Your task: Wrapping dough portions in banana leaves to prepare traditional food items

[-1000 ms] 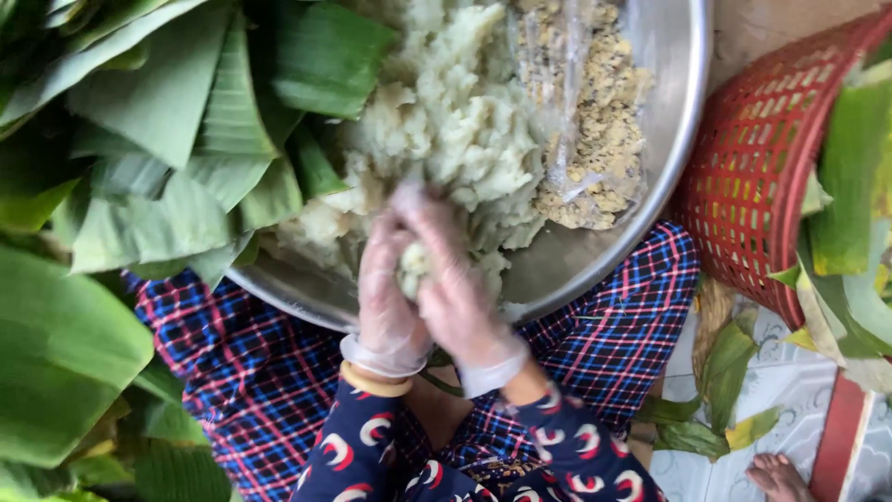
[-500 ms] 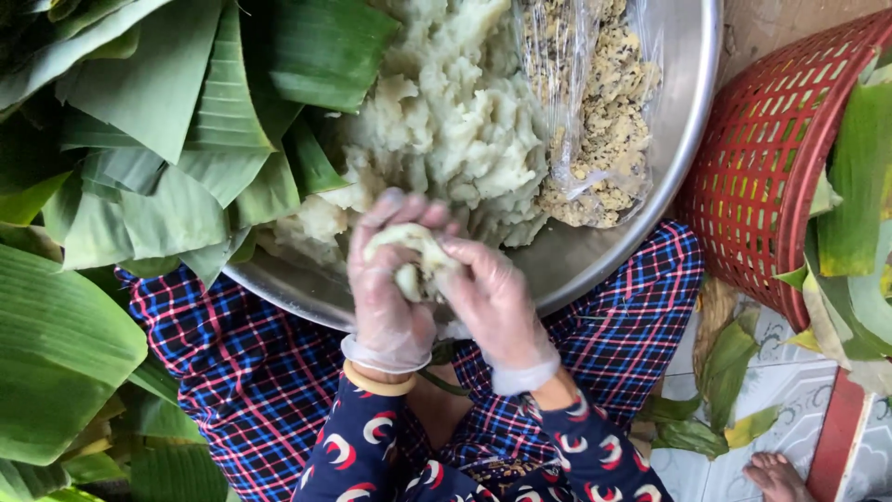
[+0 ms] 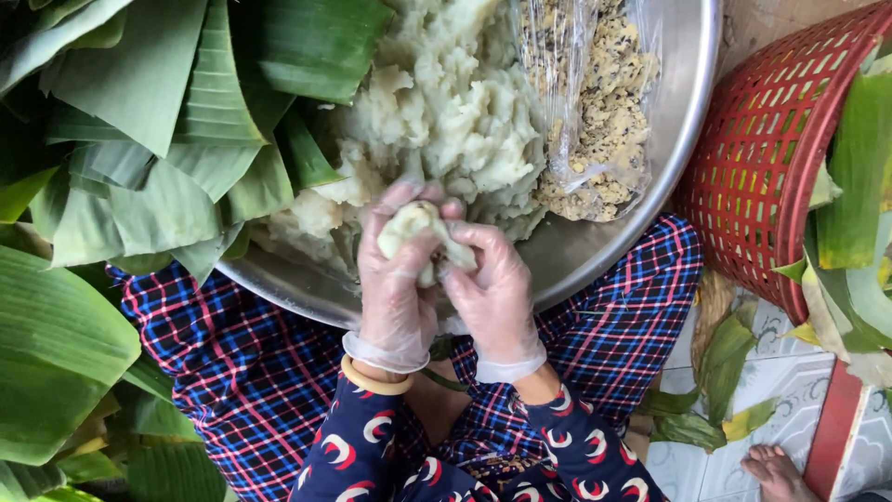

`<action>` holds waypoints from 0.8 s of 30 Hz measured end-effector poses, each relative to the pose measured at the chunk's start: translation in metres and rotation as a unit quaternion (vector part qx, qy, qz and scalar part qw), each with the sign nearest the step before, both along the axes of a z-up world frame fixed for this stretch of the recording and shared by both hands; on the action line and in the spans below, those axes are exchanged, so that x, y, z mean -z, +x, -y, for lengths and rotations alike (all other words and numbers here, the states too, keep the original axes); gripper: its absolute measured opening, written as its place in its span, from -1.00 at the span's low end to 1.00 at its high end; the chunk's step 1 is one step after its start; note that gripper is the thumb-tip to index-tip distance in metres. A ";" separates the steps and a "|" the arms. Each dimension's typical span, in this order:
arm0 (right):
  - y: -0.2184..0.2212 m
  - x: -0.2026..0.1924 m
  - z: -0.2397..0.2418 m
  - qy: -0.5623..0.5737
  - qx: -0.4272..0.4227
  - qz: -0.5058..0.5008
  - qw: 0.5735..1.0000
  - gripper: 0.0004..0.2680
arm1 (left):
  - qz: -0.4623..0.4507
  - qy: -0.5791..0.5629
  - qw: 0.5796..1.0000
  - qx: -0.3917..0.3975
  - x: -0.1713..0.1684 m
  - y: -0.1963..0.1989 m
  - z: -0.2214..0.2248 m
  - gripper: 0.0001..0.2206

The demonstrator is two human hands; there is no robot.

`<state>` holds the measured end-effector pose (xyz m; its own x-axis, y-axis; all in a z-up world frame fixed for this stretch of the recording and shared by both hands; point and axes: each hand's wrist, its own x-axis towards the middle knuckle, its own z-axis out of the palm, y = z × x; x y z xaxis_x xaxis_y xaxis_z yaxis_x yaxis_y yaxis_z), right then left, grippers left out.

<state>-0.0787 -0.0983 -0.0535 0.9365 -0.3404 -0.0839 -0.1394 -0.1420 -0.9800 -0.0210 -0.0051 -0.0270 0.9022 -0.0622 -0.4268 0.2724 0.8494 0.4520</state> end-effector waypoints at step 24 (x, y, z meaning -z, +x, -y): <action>0.007 -0.009 0.001 -0.082 -0.010 0.017 0.996 -0.90 | -0.077 -0.028 0.997 -0.010 0.003 0.008 -0.003 -0.52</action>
<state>-0.0714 -0.0996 -0.0445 0.9449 -0.3273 0.0030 -0.1019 -0.3029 -0.9476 -0.0132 -0.0020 -0.0302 0.8276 -0.0723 -0.5566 0.3177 0.8779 0.3583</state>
